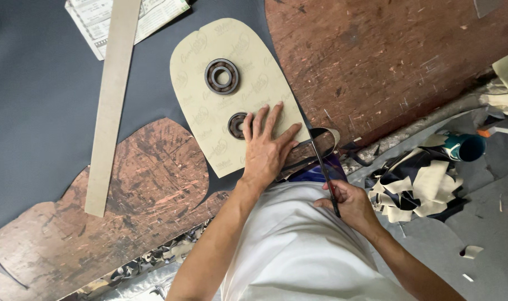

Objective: The person uses shears to cut around a newspaper pattern on dark fabric, marks a section with white chalk, and cuts different pieces of fabric on a wooden workbench.

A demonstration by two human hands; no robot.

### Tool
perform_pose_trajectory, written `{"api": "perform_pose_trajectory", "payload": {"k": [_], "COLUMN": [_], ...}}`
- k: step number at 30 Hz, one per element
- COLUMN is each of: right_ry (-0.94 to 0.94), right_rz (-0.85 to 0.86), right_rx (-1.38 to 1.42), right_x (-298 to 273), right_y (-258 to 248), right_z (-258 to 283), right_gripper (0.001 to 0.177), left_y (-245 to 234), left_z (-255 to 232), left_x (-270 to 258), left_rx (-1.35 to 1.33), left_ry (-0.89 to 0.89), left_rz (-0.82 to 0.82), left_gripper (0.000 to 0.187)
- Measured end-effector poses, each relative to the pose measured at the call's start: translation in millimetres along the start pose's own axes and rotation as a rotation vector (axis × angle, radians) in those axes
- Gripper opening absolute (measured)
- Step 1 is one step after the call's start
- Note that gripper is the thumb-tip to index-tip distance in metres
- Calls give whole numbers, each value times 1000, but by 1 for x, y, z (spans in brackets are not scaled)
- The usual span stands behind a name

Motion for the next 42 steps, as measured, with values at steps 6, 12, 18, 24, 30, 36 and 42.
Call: {"api": "perform_pose_trajectory", "payload": {"k": [6,12,18,24,30,36,42], "right_ry": [-25,-30,-97,-67,-95,-97,-97], "right_rz": [5,-4,-11,7,2,7,-21], "right_rx": [-27,26,93,48,-8,125,0], "right_x": [-2,6,9,12,16,21,27], "right_y": [-2,-2,-1,-4,-5,-4,-7], "right_z": [13,29,27,44,43,49,61], "right_gripper": [38,37,33,30,27,28,30], "left_y": [0,0,-1,0,-2,-2,-5], "left_z": [1,2,2,3,4,4,4], "left_x": [0,0,0,0,0,0,1], "left_rx": [3,-5,-5,-18,-31,-50,-28], "left_ry": [0,-19,-11,-20,-11,-8,-5], "left_rz": [12,26,33,52,40,31,16], "left_gripper": [38,53,62,64,65,66,67]}}
Point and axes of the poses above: each hand's wrist, its own x-axis towards the middle knuckle, its own y-axis out of the palm, z = x × y, the point moved 4 cm from there along x, towards the middle knuckle, and after that the axes turned 6 degrees about -y, right-handed, at the moved point
